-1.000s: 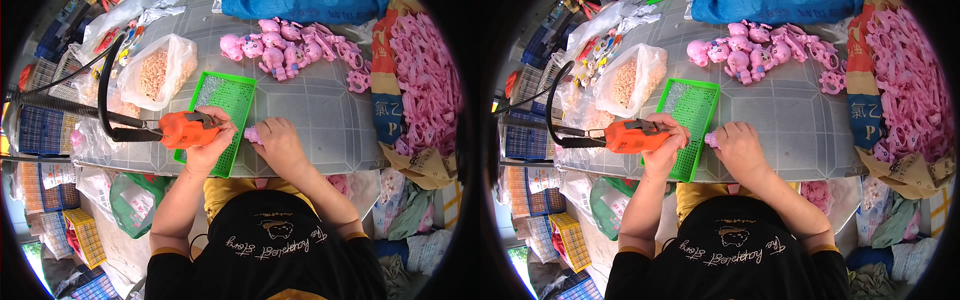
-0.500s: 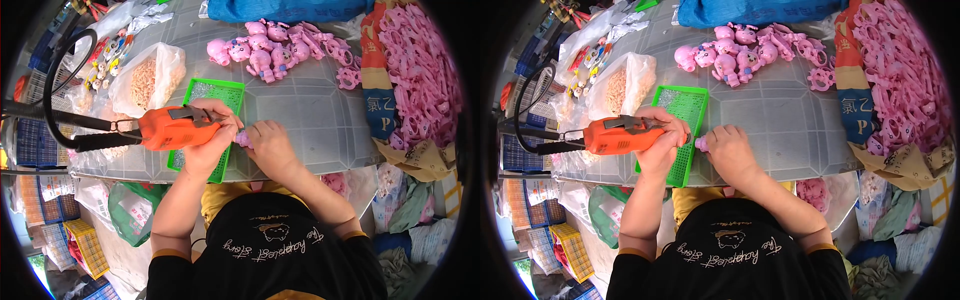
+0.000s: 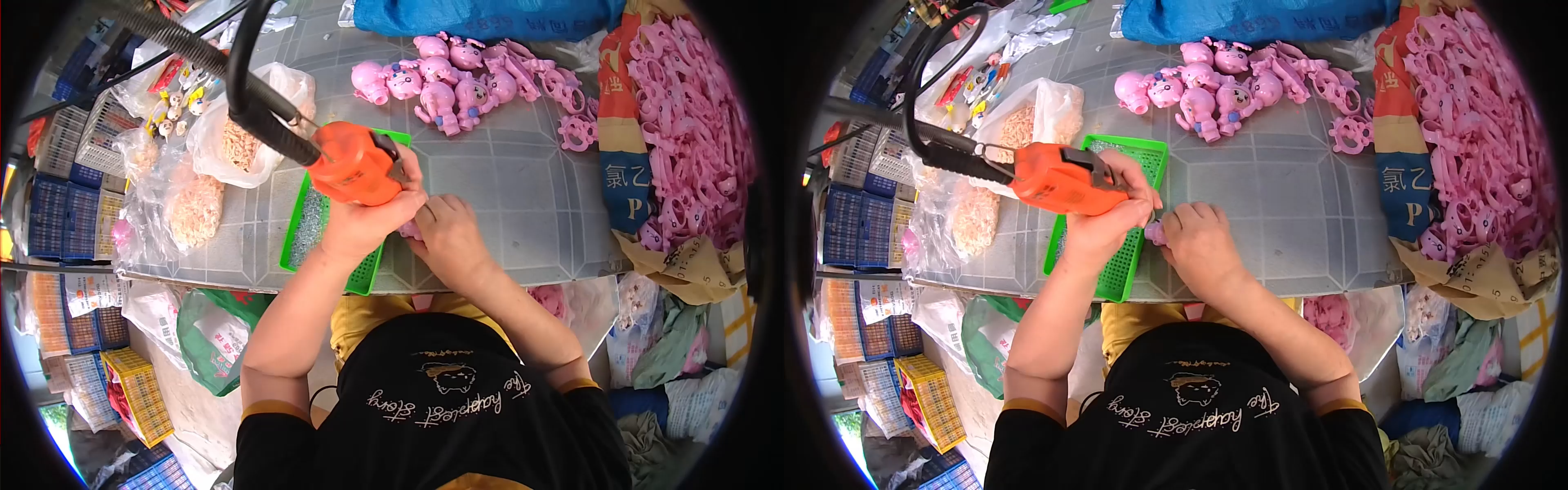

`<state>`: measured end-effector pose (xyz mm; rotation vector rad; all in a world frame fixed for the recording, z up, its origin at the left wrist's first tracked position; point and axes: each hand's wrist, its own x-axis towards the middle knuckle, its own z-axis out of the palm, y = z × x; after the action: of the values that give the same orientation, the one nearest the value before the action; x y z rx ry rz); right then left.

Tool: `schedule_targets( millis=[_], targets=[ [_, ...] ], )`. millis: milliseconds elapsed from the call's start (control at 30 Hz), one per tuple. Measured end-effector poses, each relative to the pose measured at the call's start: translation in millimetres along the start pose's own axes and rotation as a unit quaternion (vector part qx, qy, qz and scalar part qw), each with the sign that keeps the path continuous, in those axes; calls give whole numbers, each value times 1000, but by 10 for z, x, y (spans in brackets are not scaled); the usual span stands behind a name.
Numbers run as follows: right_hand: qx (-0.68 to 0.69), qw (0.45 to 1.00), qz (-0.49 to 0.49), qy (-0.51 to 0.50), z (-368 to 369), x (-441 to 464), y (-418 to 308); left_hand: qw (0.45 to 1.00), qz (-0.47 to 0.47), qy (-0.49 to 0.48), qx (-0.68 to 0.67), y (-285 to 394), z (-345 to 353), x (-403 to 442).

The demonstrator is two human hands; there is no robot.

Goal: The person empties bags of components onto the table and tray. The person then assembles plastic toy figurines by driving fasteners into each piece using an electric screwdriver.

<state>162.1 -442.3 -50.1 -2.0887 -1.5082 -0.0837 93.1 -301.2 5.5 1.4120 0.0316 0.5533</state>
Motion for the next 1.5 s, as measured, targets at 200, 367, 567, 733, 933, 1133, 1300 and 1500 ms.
schedule_targets(
  millis=[200,367,567,733,933,1133,1300,1500],
  targets=[
    [-37,997,-61,-41,-292,-76,12,995,42,80,31,202,-177,-281],
    [-4,995,-79,-64,-509,-57,135,994,27,104,2,32,-395,-470],
    [129,982,107,84,-224,-136,134,994,45,96,-7,-49,-423,-461],
    [130,987,89,40,-187,-59,129,996,47,82,3,-74,-442,-461],
    [59,996,24,-60,-343,41,124,994,49,93,16,-71,-425,-497],
    [-61,996,54,-35,-166,32,-8,991,116,69,25,143,-293,-460],
    [-105,994,38,11,-13,20,20,990,111,41,-71,161,-89,-372],
    [-103,994,34,26,-5,30,49,990,94,63,-81,50,31,-294]
  ],
)
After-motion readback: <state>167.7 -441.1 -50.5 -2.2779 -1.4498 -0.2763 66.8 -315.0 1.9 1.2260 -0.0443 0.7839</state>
